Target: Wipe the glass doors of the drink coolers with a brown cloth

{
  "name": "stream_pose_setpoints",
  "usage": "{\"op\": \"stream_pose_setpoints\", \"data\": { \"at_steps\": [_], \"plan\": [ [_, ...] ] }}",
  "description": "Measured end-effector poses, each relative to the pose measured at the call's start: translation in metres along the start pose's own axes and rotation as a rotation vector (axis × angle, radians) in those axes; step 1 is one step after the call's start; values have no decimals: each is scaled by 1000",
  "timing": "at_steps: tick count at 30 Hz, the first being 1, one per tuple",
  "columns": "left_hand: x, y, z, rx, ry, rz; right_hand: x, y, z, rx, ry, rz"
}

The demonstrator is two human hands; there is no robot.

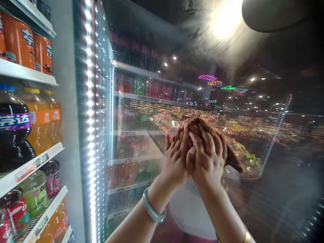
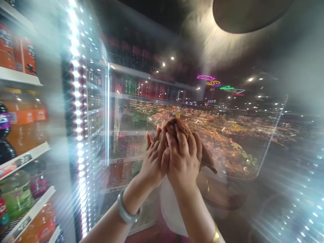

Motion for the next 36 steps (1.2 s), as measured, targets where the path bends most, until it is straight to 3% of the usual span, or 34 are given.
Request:
{"op": "stream_pose_setpoints", "data": {
  "at_steps": [3, 6, 9, 12, 16, 20, 24, 27, 29, 33, 36],
  "plan": [
    [7, -16, -2, 26, -7, -6, -6, -13, -7, -57, 5, 4],
    [6, -2, -2, 19, 0, -12, -2, -2, -9, -8, -31, -39],
    [-4, 17, 13, -12, 8, -50, 18, 26, 10, 33, -73, -117],
    [-15, 13, 39, -109, 30, -111, 41, 40, 44, 28, -52, -149],
    [-20, -27, 63, -150, 50, -188, 46, 16, 74, -92, 29, 75],
    [-17, -40, 56, -85, 71, -131, 29, -9, 61, -127, 84, 150],
    [-23, -7, 52, -47, 65, -112, 30, 23, 49, -64, 70, 117],
    [-36, 12, 72, -97, 49, -188, 44, 59, 67, -61, 76, 129],
    [-46, 6, 92, -145, 46, -231, 52, 66, 85, -97, 79, 179],
    [-47, -36, 112, -142, 96, -193, 52, 29, 107, -231, 100, 291],
    [-36, -47, 104, -76, 140, -123, 44, 2, 95, -163, 116, 238]
  ]
}}
Point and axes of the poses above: each hand's wrist, its own y-axis away from the middle knuckle, its own x-axis out of the back of the hand, z = x × y, the point moved 1 cm from there along -y, towards the middle knuckle, and after that the axes turned 2 degrees about y, right-handed, at the moved point
